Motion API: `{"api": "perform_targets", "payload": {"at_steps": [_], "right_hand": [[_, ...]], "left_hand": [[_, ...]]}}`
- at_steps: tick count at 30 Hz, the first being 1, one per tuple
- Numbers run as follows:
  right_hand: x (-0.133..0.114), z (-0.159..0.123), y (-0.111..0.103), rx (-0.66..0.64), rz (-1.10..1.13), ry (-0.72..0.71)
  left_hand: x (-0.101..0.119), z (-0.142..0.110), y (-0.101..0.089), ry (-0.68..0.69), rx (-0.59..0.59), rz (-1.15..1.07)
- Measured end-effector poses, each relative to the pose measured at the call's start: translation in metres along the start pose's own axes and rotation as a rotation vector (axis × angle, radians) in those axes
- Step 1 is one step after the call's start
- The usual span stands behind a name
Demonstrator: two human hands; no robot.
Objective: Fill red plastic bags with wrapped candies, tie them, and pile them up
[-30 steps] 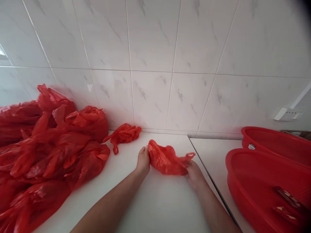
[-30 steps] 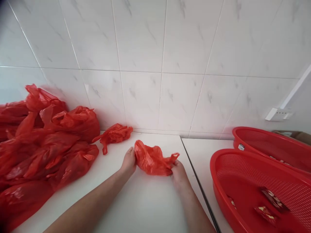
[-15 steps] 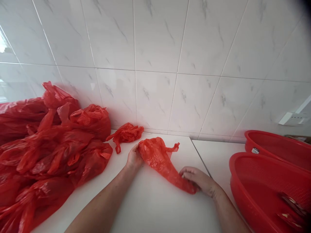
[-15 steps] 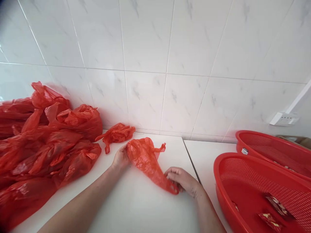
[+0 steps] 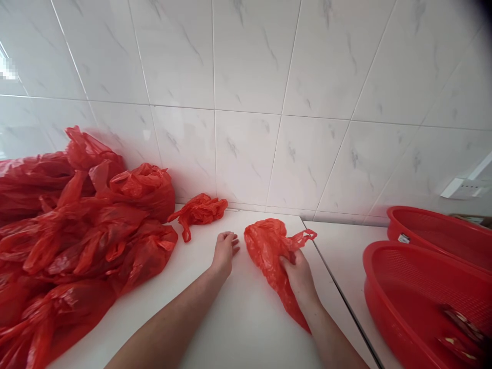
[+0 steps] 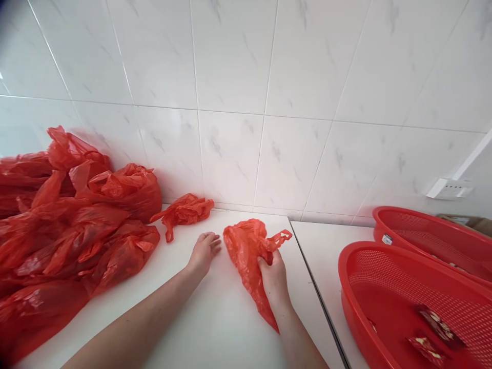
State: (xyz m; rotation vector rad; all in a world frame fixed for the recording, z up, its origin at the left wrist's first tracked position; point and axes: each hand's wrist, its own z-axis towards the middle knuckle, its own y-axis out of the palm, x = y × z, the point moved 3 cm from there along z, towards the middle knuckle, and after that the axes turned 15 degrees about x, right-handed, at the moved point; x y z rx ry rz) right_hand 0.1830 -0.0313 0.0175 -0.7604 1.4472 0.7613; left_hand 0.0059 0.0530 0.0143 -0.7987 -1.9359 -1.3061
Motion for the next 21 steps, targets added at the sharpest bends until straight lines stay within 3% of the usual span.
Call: {"api": "perform_targets", "payload": {"at_steps": [2,3,5,8,11,13,17,21], "right_hand": [[0.003,0.004,-0.006,0.112,-0.112,-0.051],[0.004,0.003,-0.006,0.105,-0.143,-0.077],[0.002,-0.004,-0.001,0.017,-0.128,-0.134],[-0.002,-0.017,0.012,-0.179,0.008,-0.166],[-0.003,-0.017,0.017,-0.286,0.134,-0.125],[0.0,-0.003,0.006,-0.165,0.154,-0.118],[0.014,0.033,-0.038,0.285,0.034,-0.077],[0.021,0.048,-0.058,0.417,0.028,-0.069]], "left_hand": [[0.005,-0.008,0.004,0.136,0.005,0.039],[0.004,-0.014,0.008,0.183,-0.025,0.068],[-0.002,-0.029,0.016,0.232,-0.107,0.133],[-0.021,-0.044,0.021,0.188,-0.236,0.238],[-0.032,-0.035,0.016,0.089,-0.285,0.287],[-0.029,-0.019,0.009,0.055,-0.249,0.261],[-0.009,0.016,-0.001,0.064,-0.119,0.174],[-0.002,0.024,-0.004,0.091,-0.084,0.188]]}}
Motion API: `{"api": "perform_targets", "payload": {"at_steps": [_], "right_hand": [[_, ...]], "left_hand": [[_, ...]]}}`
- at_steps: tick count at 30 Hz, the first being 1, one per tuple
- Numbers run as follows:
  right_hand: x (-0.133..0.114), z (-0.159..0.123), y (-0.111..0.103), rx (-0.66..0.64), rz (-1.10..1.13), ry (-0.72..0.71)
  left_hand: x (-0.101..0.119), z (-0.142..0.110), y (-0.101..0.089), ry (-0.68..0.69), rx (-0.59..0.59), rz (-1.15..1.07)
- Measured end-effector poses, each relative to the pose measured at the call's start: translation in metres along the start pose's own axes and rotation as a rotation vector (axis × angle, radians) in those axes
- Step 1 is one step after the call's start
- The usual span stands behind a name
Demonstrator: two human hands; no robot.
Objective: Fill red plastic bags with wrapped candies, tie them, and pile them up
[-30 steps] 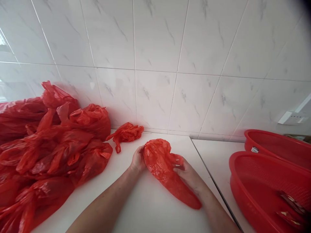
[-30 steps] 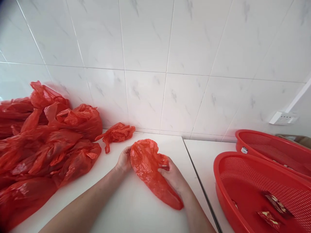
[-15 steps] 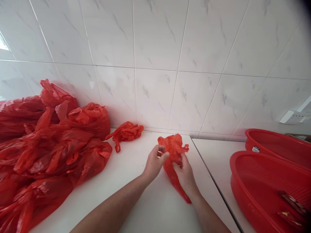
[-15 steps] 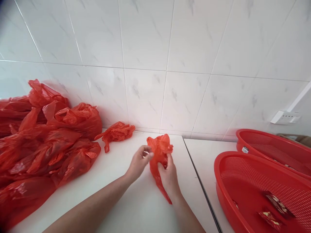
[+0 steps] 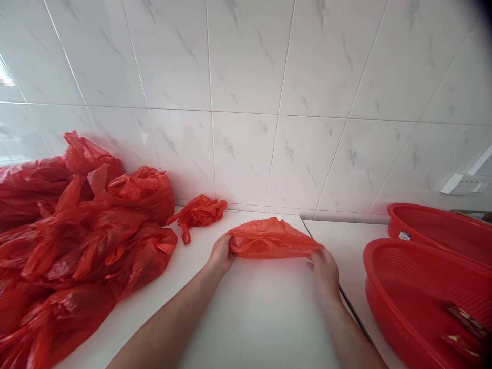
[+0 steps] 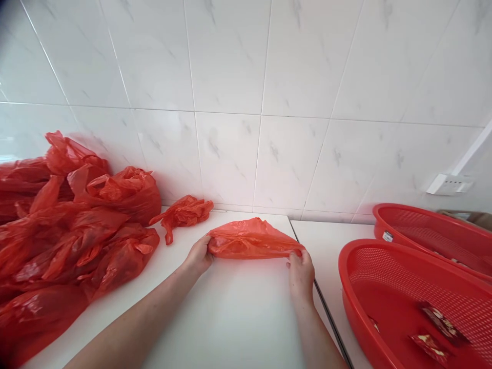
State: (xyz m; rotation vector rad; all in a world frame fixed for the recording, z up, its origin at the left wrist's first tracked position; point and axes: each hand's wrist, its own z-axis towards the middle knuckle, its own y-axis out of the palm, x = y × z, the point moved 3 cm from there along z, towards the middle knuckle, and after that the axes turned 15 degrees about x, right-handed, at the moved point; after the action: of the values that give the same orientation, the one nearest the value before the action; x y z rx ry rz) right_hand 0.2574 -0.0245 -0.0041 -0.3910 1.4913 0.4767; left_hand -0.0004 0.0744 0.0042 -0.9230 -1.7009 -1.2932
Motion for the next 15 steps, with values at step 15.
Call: {"api": "perform_targets", "payload": {"at_steps": [15], "right_hand": [[-0.054,-0.057,0.024,-0.584,0.138,0.121]], "left_hand": [[0.013,-0.068,0.028,0.774,-0.291,0.449]]}}
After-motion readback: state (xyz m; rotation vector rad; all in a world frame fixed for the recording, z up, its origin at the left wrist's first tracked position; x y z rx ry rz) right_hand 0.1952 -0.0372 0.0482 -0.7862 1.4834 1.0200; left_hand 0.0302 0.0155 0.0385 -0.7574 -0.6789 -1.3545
